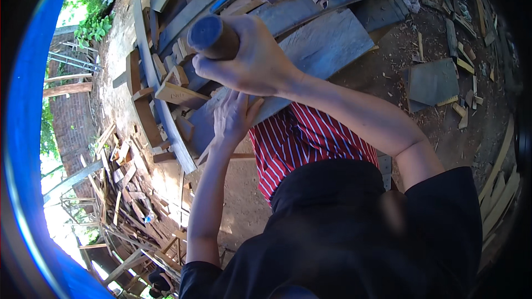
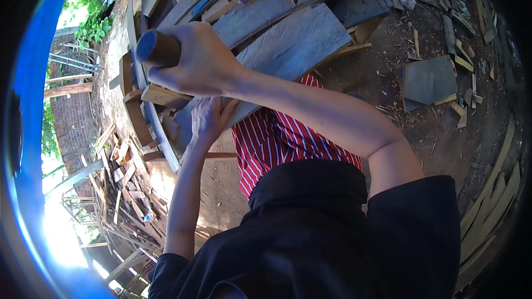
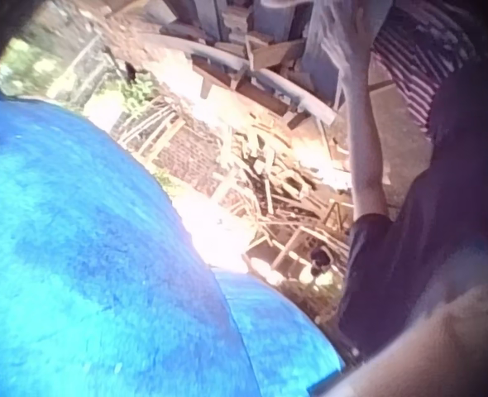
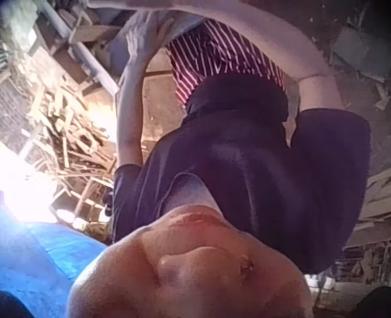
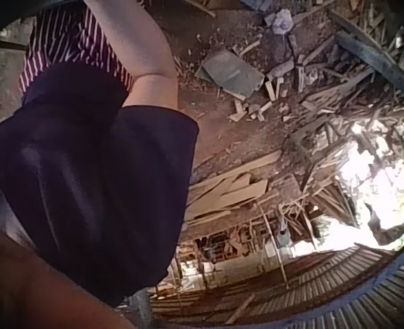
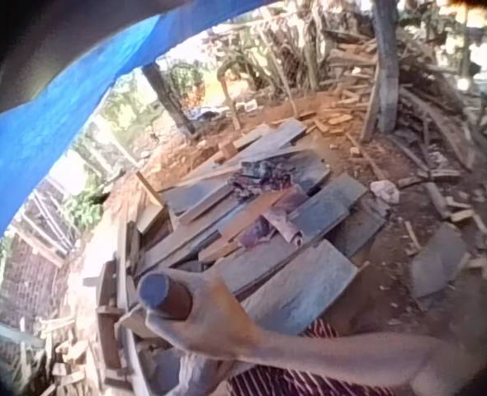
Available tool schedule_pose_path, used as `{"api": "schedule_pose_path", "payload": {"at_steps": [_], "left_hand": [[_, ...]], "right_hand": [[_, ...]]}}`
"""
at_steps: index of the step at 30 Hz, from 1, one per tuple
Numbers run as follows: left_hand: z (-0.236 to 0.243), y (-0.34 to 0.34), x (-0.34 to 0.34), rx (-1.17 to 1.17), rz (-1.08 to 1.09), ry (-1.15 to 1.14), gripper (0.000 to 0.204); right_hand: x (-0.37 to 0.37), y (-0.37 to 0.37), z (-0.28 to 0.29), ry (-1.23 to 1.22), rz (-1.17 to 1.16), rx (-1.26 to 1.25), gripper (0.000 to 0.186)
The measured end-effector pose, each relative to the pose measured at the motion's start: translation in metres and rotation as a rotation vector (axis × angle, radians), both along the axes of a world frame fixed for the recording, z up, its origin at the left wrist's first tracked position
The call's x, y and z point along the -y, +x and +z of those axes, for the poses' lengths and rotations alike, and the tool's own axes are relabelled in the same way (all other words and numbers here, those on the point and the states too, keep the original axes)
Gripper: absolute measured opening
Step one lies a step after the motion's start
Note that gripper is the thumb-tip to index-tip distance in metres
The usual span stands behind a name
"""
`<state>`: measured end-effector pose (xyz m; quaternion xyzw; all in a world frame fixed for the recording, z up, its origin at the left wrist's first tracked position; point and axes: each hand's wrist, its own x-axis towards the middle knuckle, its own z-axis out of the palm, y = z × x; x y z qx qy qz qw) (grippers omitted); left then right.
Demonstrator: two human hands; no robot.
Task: Chisel a groove or mark into a piece of wood using a hand chisel and mallet.
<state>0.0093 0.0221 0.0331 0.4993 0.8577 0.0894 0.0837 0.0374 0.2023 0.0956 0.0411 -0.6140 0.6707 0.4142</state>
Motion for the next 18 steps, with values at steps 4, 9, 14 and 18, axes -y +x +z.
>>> {"api": "schedule_pose_path", "payload": {"at_steps": [4,9,14,18], "left_hand": [[0.007,-0.001,-0.002,0.029,0.032,-0.02,0.045],[0.002,0.002,-0.004,0.011,-0.009,0.018,0.046],[0.007,0.001,-0.001,0.028,0.017,-0.013,0.044],[0.004,0.001,0.0,0.023,0.02,-0.046,0.04]], "right_hand": [[-0.021,0.017,0.043,-0.044,0.118,0.132,0.018],[-0.011,0.011,0.012,-0.046,-0.022,0.068,0.016],[-0.017,0.024,0.04,-0.099,0.0,0.063,0.022],[-0.017,0.021,0.041,-0.175,0.027,0.066,0.023]]}}
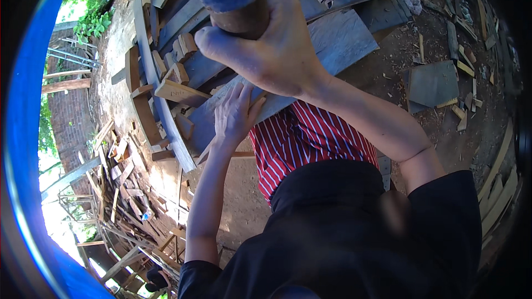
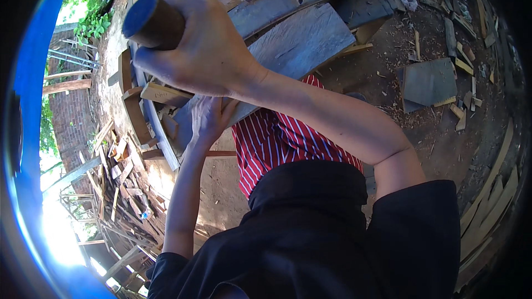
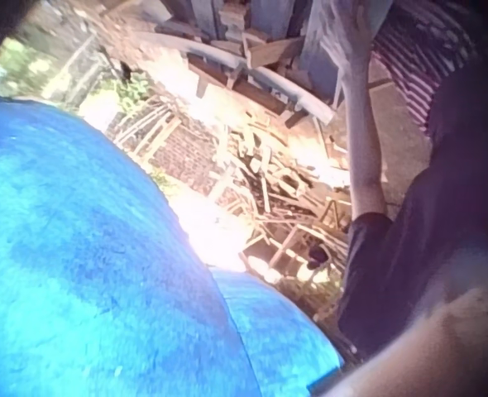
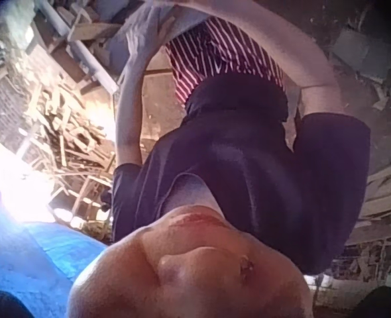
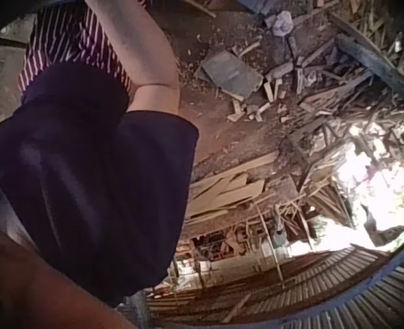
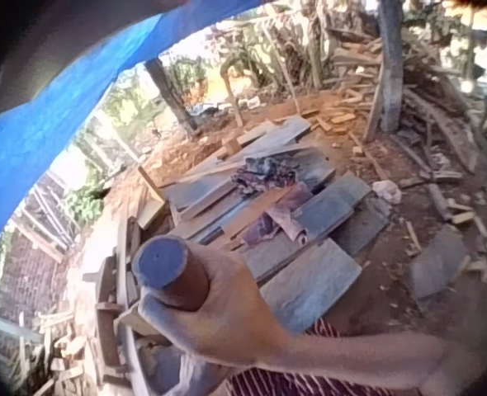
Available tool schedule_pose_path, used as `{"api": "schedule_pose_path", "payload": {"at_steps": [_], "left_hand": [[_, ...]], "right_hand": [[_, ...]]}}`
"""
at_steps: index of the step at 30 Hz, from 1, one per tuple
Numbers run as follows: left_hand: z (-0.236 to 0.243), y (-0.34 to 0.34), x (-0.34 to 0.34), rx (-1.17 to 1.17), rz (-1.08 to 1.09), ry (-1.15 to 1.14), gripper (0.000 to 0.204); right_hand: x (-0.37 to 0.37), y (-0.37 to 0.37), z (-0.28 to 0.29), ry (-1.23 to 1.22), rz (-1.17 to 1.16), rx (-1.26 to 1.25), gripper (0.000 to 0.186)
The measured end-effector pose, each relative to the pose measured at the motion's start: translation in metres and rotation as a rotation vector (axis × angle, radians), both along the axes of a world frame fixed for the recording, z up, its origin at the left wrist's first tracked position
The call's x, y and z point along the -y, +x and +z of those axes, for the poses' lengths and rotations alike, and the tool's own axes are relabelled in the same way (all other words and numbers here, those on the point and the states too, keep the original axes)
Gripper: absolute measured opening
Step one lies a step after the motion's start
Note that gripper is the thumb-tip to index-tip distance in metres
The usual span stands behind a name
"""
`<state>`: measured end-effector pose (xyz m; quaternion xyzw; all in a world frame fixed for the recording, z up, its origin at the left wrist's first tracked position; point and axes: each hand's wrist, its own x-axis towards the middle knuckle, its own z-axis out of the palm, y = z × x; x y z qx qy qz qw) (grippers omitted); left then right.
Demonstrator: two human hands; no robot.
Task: Chisel a groove or mark into a piece of wood using a hand chisel and mallet.
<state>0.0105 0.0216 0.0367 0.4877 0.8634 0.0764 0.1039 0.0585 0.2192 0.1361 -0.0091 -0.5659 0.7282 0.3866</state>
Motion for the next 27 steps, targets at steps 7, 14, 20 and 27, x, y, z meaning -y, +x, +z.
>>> {"api": "schedule_pose_path", "payload": {"at_steps": [7,14,20,27], "left_hand": [[-0.004,0.001,0.001,-0.034,-0.002,0.046,0.041],[-0.005,0.0,0.001,0.001,-0.012,0.073,0.04],[0.002,0.0,-0.005,-0.018,0.025,0.041,0.032],[-0.006,0.001,0.003,-0.032,0.014,0.066,0.038]], "right_hand": [[0.002,-0.003,0.004,0.092,-0.038,-0.002,0.024],[0.007,-0.006,0.004,0.013,0.039,-0.039,0.025],[-0.018,0.003,0.033,-0.009,0.03,-0.128,0.021],[0.002,-0.006,-0.005,0.07,0.11,0.042,0.02]]}}
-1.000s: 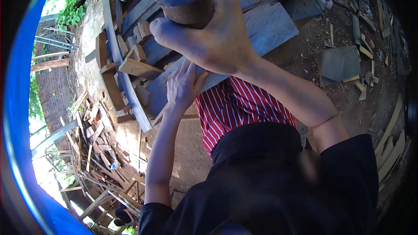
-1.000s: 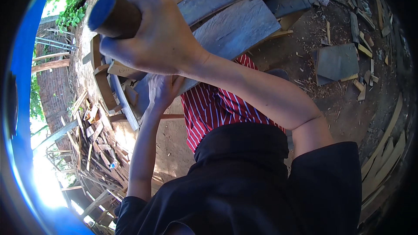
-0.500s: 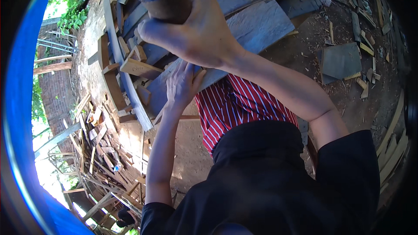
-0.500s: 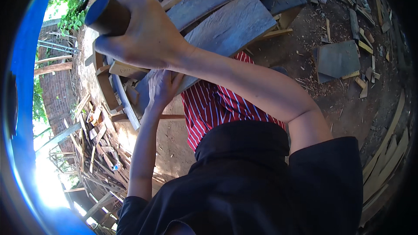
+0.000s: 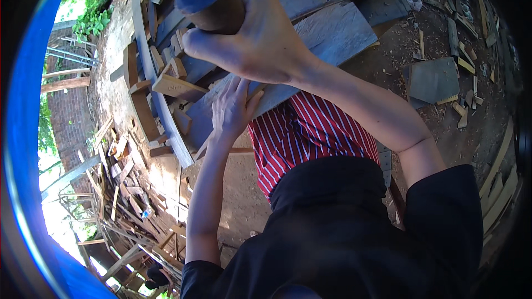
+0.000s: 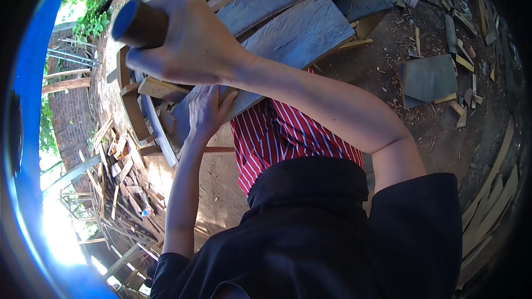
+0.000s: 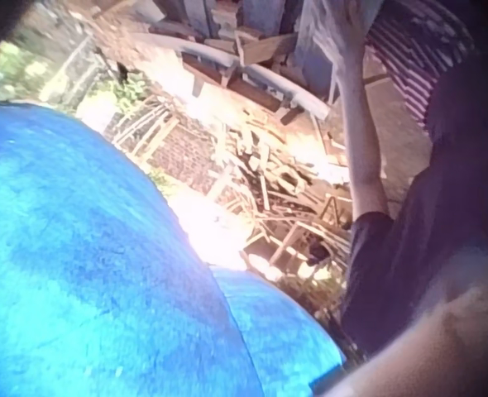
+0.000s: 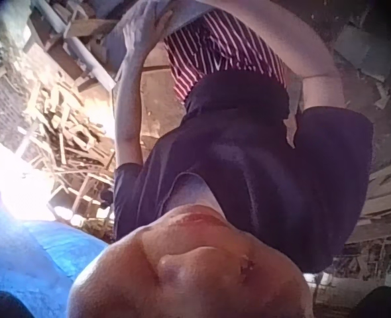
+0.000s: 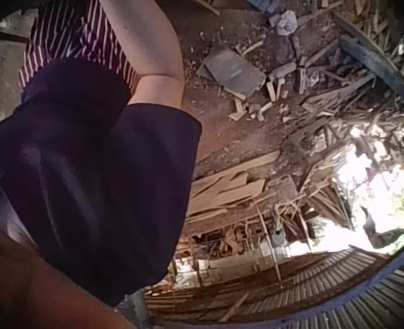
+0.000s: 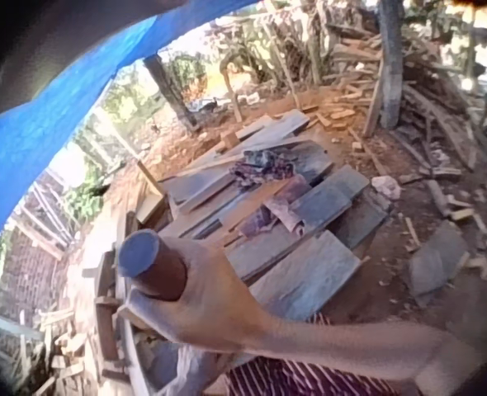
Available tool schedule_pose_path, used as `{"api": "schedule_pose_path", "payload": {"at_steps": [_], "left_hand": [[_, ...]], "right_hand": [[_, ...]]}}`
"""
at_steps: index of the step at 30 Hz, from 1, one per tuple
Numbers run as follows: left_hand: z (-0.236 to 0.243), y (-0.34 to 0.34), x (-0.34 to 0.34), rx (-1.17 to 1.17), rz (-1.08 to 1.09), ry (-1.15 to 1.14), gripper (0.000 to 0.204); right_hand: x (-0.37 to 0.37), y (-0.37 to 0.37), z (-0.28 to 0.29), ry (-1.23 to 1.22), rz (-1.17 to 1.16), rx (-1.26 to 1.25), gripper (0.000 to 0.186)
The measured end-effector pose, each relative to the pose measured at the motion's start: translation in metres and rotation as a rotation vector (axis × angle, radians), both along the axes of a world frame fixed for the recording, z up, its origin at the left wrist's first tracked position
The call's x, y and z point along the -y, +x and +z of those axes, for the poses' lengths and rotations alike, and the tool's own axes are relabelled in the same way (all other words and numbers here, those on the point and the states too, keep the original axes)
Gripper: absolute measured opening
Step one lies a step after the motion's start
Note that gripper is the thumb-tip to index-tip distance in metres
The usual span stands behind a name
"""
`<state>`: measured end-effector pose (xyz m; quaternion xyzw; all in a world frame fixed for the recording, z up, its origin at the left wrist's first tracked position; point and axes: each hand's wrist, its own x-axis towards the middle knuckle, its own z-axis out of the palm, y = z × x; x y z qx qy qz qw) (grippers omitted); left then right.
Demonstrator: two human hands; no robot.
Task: Chisel a groove or mark into a piece of wood using a hand chisel and mallet.
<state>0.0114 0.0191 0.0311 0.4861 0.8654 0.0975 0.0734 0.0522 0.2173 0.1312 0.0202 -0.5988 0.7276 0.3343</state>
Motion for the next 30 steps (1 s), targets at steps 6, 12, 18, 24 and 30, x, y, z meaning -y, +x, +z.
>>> {"api": "schedule_pose_path", "payload": {"at_steps": [6,12,18,24,30], "left_hand": [[0.005,-0.004,-0.009,0.041,0.032,-0.059,0.043],[0.009,-0.001,-0.002,0.091,0.026,-0.108,0.041],[0.006,-0.002,-0.002,0.089,0.006,-0.067,0.04],[0.005,-0.004,-0.003,0.058,-0.008,-0.018,0.041],[0.0,-0.002,-0.003,0.054,-0.019,-0.013,0.04]], "right_hand": [[-0.003,-0.003,-0.023,0.063,-0.036,0.017,0.019],[-0.002,0.009,-0.002,0.173,-0.058,-0.068,0.019],[0.001,0.009,-0.007,0.05,-0.059,-0.053,0.016],[-0.001,0.0,-0.012,0.059,-0.089,-0.024,0.022],[0.0,-0.005,-0.026,0.055,-0.113,-0.11,0.02]]}}
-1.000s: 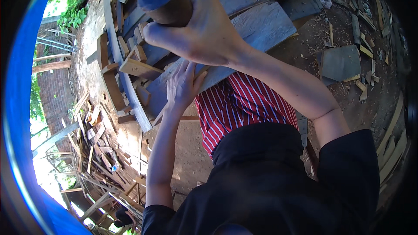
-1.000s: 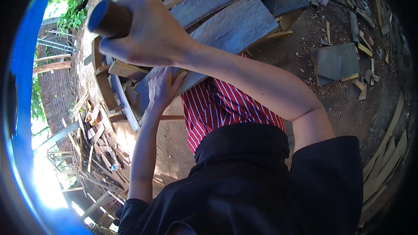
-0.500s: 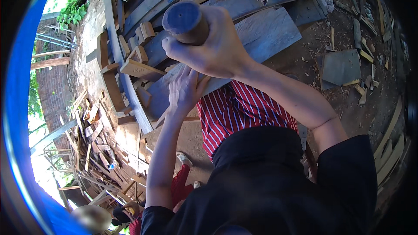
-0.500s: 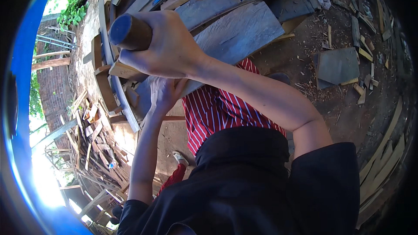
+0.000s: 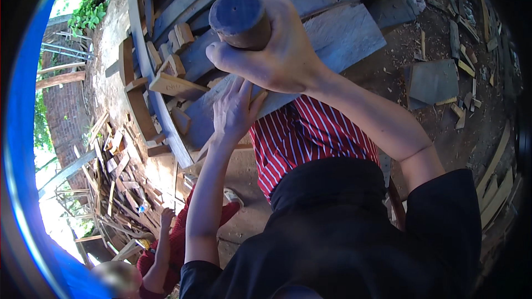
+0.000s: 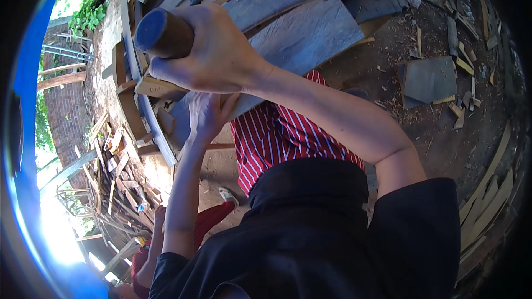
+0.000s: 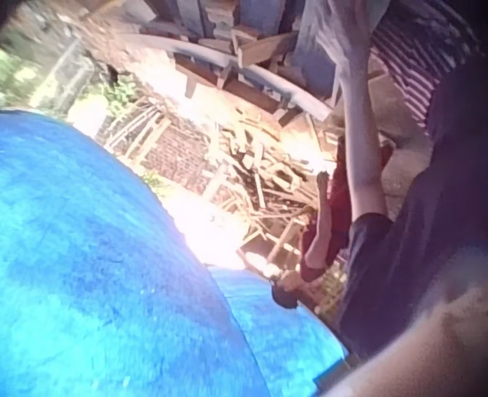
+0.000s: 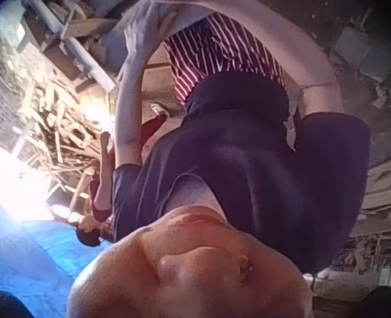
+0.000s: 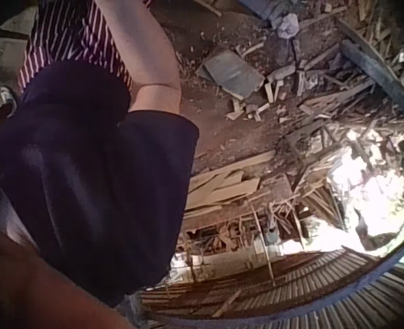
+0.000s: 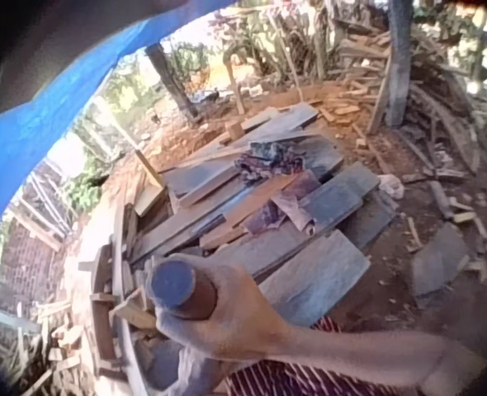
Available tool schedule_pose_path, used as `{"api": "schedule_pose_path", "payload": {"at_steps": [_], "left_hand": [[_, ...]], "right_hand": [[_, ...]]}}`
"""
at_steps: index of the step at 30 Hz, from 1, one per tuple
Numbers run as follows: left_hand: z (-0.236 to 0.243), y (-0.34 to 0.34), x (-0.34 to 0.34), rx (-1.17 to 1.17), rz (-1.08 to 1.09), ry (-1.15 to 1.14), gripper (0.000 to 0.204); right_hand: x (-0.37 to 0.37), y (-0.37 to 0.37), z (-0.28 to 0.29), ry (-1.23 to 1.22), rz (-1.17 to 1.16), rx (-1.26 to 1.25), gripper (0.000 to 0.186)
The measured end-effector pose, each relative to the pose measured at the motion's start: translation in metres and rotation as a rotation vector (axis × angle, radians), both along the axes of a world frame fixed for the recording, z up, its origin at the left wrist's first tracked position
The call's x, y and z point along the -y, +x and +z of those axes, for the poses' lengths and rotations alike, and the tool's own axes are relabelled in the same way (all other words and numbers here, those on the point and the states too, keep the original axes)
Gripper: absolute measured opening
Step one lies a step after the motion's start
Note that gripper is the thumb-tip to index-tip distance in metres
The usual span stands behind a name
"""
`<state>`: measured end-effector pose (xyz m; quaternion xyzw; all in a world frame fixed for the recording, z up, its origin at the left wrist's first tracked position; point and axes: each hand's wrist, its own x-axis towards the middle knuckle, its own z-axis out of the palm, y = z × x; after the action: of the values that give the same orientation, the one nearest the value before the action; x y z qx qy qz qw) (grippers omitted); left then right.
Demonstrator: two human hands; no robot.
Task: Chisel a groove or mark into a piece of wood using a hand chisel and mallet.
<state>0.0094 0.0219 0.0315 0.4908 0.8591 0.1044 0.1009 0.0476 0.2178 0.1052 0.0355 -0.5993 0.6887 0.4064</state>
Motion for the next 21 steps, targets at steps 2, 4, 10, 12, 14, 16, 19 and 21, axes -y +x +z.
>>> {"api": "schedule_pose_path", "payload": {"at_steps": [2,4,10,12,14,16,19,21], "left_hand": [[0.002,0.002,0.002,-0.011,-0.011,0.041,0.04],[0.008,-0.002,-0.002,0.05,0.067,-0.119,0.04],[0.005,0.001,-0.001,0.005,0.029,-0.032,0.041],[0.006,0.002,0.001,0.024,0.031,-0.044,0.042],[0.006,-0.001,-0.002,0.021,0.023,-0.046,0.042],[0.005,0.005,-0.002,-0.001,0.015,0.029,0.041],[0.008,0.0,-0.003,0.026,0.049,-0.034,0.04],[0.007,0.002,-0.003,-0.004,0.008,0.021,0.038]], "right_hand": [[-0.004,0.002,0.006,0.008,0.122,0.099,0.021],[-0.011,0.004,0.018,0.016,0.13,0.065,0.021],[-0.008,0.0,0.011,-0.078,0.157,0.06,0.022],[-0.013,0.005,0.027,-0.018,0.166,0.037,0.024],[-0.005,-0.001,0.01,0.003,0.121,-0.01,0.023],[0.0,-0.007,0.004,-0.057,0.095,-0.006,0.023],[-0.013,-0.004,0.021,-0.041,0.189,0.026,0.023],[-0.01,0.0,0.02,-0.05,0.127,-0.028,0.023]]}}
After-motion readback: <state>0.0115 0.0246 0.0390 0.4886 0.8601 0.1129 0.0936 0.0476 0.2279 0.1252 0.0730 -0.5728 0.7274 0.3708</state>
